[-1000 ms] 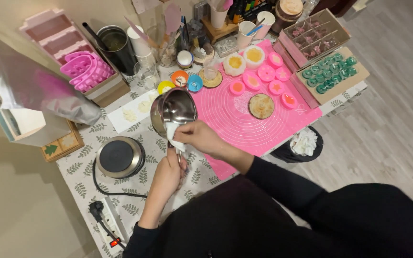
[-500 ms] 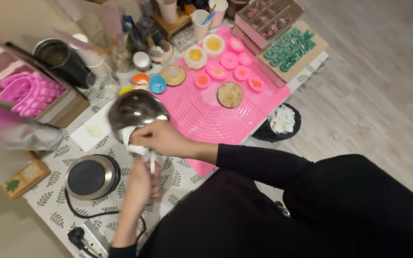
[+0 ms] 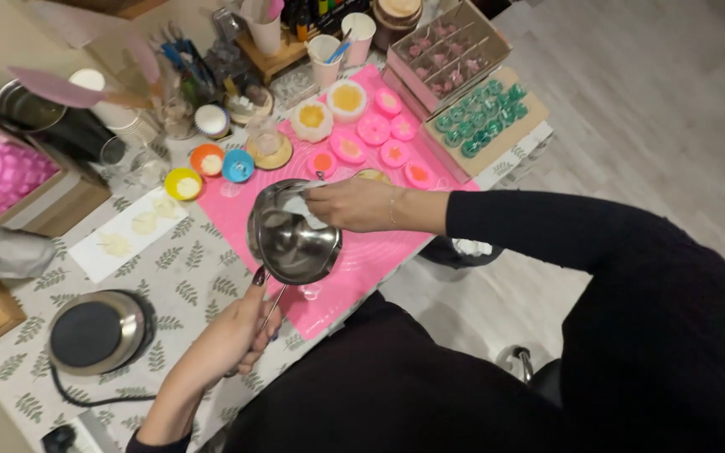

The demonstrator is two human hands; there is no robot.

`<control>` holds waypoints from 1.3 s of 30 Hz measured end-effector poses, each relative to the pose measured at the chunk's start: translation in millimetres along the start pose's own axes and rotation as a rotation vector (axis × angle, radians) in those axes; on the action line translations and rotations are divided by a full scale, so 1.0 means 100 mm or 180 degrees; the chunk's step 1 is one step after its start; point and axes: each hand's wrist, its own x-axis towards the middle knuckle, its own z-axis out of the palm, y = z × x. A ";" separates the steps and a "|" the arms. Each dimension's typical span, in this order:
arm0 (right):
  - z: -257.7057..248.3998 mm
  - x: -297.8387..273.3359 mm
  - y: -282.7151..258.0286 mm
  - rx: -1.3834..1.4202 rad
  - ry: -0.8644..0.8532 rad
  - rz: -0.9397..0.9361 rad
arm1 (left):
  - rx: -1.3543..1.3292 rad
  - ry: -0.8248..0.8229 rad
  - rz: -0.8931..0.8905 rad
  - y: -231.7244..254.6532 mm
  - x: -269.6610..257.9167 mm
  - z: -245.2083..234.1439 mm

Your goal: The person wipes a stainless steel pot with a paper towel, carries a tray of finished green candles to a side table, then scoops pink wax pieces from a container into a melting pot on a hot plate using a spoon.

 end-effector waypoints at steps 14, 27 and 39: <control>0.41 -1.31 0.30 0.0460 0.0474 0.0239 | 0.0304 0.0055 0.0033 0.62 0.73 0.85; 0.43 -1.49 0.50 0.0818 0.0115 0.0033 | 0.0347 -0.0066 0.0196 0.57 0.78 1.12; 0.42 -1.36 0.63 0.0165 0.0217 -0.0601 | 0.0100 0.0013 0.0259 0.56 0.73 1.09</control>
